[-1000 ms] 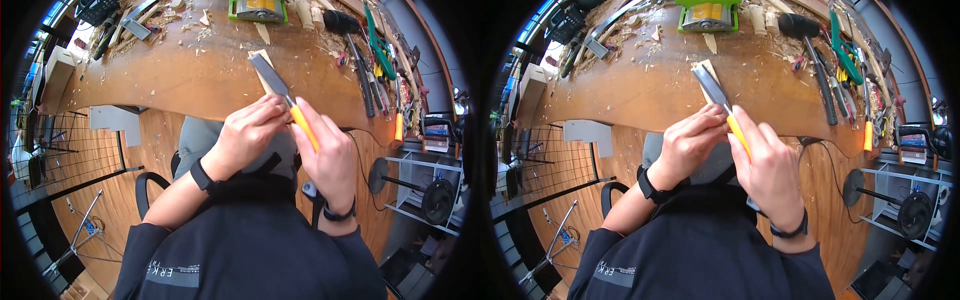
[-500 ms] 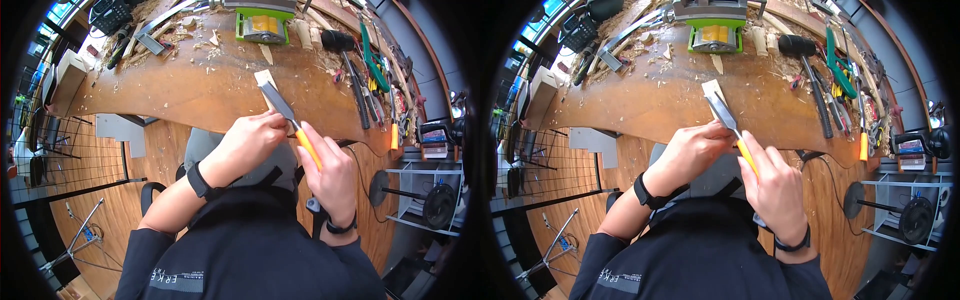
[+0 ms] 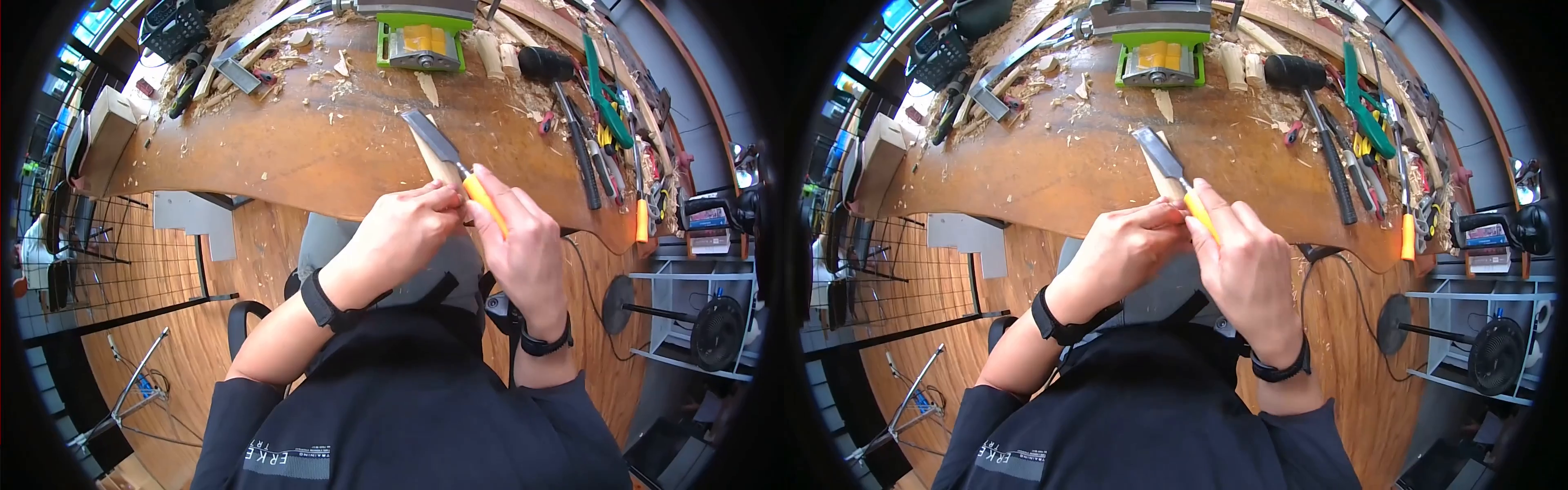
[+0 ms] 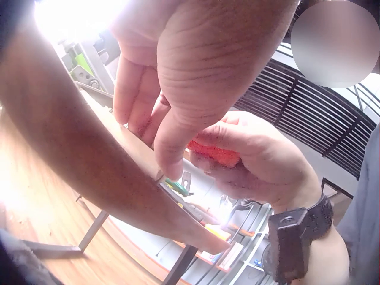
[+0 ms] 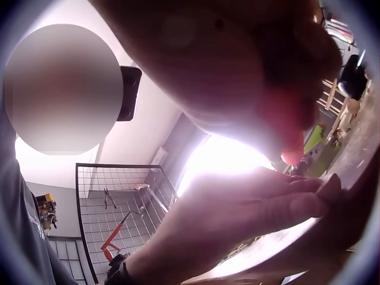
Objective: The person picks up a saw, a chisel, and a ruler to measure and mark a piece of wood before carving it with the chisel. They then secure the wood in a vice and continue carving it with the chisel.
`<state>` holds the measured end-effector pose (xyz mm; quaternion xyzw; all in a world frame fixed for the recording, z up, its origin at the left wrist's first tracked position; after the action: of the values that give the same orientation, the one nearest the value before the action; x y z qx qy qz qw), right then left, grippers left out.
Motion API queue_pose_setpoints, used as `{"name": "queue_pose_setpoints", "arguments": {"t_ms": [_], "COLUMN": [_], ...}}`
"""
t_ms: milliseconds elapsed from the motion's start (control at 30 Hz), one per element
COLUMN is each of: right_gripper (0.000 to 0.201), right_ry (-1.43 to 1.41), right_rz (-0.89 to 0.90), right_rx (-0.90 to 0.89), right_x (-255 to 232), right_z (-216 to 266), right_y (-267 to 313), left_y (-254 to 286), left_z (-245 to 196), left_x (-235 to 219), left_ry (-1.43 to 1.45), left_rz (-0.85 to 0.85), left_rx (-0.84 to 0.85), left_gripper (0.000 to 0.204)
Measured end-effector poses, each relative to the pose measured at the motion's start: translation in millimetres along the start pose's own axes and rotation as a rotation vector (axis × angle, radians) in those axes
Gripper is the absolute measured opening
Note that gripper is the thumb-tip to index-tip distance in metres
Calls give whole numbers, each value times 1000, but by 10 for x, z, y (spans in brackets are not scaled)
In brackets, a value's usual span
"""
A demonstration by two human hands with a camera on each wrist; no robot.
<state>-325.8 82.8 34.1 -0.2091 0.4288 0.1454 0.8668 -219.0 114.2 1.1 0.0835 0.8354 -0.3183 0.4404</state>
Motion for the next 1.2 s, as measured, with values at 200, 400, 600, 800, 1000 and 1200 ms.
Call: {"name": "queue_pose_setpoints", "arguments": {"t_ms": [200, 400, 600, 800, 1000, 1200], "right_gripper": [33, 34, 35, 36, 37, 38], "right_ry": [-149, -179, -161, -156, -167, -183], "right_rz": [-294, -212, -143, -195, -173, -143], "right_rx": [55, 91, 101, 92, 88, 95], "right_x": [-489, -587, -636, -718, -707, -626], "right_z": [-344, -419, -380, -351, -381, -436], "right_y": [140, 373, 448, 452, 432, 400], "left_y": [-96, -139, -273, -593, -640, -328], "left_z": [98, 806, 1228, 942, 1123, 1340], "left_x": [-233, -942, -760, -429, -243, -518], "left_ry": [173, 99, 25, 61, 184, 105], "left_rz": [-10, -171, 78, 251, 513, 214], "left_rx": [-4, -350, -289, 157, -82, -228], "left_gripper": [9, 18, 37, 59, 49, 52]}}
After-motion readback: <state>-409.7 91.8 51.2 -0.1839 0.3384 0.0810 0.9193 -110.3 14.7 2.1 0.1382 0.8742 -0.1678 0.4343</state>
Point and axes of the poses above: each hand's wrist, its own y-axis away from the middle knuckle, its own x-axis out of the palm, z = x × y, the point moved 8 cm from there along -y, towards the middle knuckle, and after that the axes turned 6 degrees about x, right-handed, at the moved point
